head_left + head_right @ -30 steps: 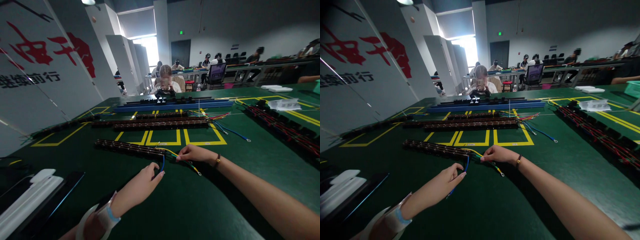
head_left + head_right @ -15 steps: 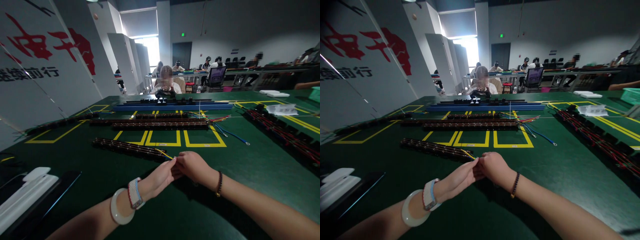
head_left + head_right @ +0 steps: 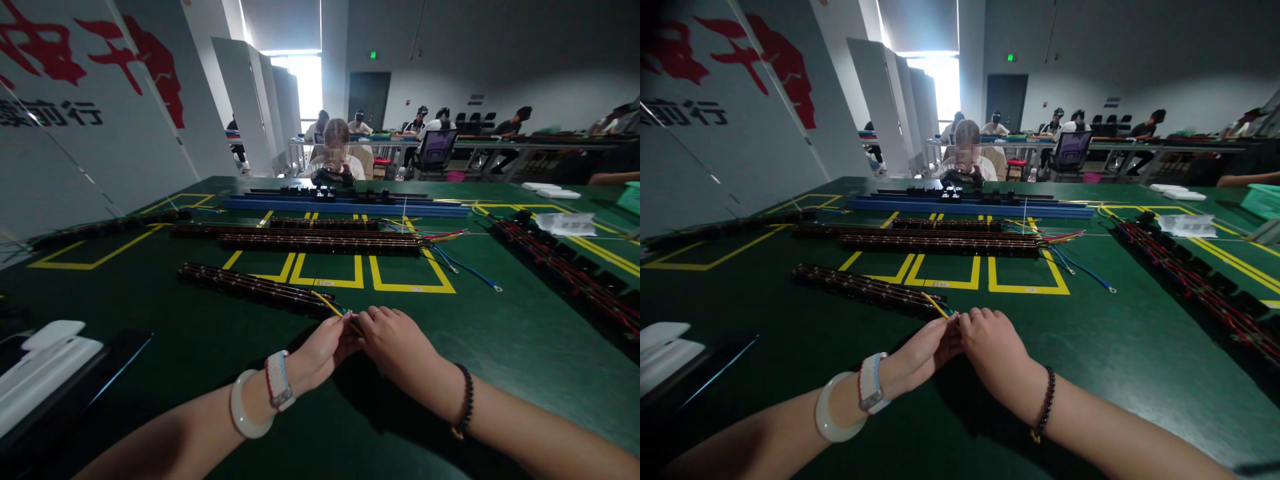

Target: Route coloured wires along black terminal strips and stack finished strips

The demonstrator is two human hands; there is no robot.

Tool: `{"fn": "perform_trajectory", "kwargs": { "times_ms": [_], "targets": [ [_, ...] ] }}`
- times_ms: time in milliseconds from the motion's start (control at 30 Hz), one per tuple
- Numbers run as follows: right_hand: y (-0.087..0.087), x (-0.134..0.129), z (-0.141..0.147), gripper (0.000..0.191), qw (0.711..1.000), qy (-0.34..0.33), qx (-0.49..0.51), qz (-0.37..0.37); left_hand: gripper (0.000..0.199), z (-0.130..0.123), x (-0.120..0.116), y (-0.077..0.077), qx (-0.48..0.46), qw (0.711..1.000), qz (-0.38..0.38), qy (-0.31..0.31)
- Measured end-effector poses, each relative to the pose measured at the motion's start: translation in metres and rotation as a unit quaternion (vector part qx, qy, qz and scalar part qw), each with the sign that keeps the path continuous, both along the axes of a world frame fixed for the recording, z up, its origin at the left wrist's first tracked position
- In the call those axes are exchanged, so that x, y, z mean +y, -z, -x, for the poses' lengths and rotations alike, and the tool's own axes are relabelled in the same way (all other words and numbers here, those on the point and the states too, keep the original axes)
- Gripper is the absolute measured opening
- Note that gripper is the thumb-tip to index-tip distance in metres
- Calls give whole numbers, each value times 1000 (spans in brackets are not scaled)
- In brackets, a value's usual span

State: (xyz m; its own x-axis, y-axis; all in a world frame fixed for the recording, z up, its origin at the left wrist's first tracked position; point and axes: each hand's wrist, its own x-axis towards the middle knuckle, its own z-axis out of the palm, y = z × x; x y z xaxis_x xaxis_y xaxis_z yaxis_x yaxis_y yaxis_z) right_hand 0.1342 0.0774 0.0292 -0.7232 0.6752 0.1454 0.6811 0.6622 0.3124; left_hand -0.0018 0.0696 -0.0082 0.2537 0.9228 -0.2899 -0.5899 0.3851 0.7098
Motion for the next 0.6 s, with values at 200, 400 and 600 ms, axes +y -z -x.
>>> {"fn": "perform_trajectory", "kwargs": {
  "times_ms": [200,400,600],
  "targets": [
    [0,3,-1,13,998,25,22,59,13,1,-1,4,-18,999,-32,18],
    [-22,7,-10,15,990,77,94,73,21,2,-4,7,10,998,-64,20],
    [-25,46,-28,22,982,-22,183,41,28,1,-6,1,31,995,-88,41]
  ]
}}
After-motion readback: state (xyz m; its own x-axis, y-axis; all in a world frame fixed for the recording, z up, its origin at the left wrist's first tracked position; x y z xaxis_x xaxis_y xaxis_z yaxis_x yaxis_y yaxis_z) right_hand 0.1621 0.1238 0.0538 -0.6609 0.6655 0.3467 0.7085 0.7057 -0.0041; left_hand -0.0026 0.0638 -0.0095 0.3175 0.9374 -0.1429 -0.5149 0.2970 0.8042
